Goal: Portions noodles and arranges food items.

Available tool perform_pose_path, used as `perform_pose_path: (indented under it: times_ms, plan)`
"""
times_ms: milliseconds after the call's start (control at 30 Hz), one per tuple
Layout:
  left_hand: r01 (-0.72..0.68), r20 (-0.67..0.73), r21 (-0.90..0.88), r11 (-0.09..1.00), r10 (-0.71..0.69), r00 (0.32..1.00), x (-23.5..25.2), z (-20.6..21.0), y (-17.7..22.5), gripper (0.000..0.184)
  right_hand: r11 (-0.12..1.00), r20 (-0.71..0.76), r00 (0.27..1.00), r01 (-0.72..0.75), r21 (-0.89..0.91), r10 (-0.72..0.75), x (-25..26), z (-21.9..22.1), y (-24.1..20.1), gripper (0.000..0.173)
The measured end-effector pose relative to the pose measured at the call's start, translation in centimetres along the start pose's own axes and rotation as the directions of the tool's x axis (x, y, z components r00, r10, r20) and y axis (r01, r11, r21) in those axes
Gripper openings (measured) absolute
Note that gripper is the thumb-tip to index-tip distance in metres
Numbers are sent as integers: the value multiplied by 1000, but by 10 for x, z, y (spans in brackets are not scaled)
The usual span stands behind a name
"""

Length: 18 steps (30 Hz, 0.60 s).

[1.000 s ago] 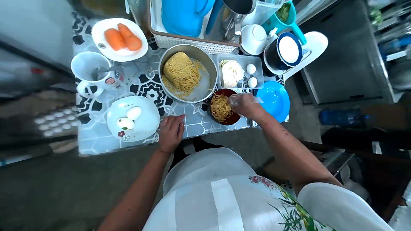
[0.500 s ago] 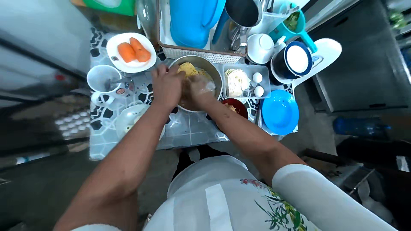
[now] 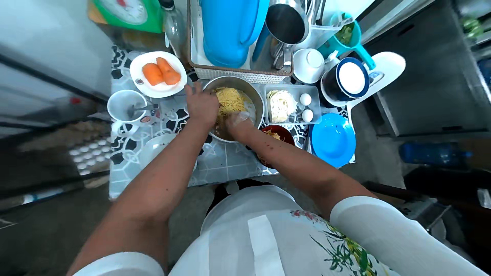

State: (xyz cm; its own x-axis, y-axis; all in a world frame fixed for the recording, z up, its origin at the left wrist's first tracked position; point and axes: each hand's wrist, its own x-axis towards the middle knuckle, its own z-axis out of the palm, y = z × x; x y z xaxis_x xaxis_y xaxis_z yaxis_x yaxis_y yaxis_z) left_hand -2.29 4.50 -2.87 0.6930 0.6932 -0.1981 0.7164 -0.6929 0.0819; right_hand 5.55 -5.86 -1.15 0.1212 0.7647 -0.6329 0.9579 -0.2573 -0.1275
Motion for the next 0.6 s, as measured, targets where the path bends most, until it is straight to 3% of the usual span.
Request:
perform_pose_path:
  times_ms: [100, 167, 233, 333, 500, 600]
  plan:
    - [-64, -78, -38, 997, 61, 995, -4, 0, 0, 28, 999, -5, 999, 35, 9, -35, 4, -2, 12, 30]
    - [-211, -135, -107, 972, 196, 971, -6, -1, -3, 41, 998, -65, 997, 39, 45, -36, 12, -2, 23, 33]
    - [-310, -116, -136, 941, 296, 948, -3, -1, -6, 51, 996, -137, 991, 16, 92, -3, 20, 3, 31, 41]
    - [-319, -35, -61, 946, 317, 948, 11, -10, -12, 39, 991, -204, 976, -47, 125, 72, 26, 10, 23, 43]
    - [-294, 24, 58, 954, 293, 956, 25, -19, -10, 29, 991, -37, 994, -103, 81, 106, 15, 2, 11, 33]
    - [-285, 49, 86, 955, 282, 958, 28, -21, -9, 23, 993, 109, 992, -67, 102, 56, 0, -15, 16, 37]
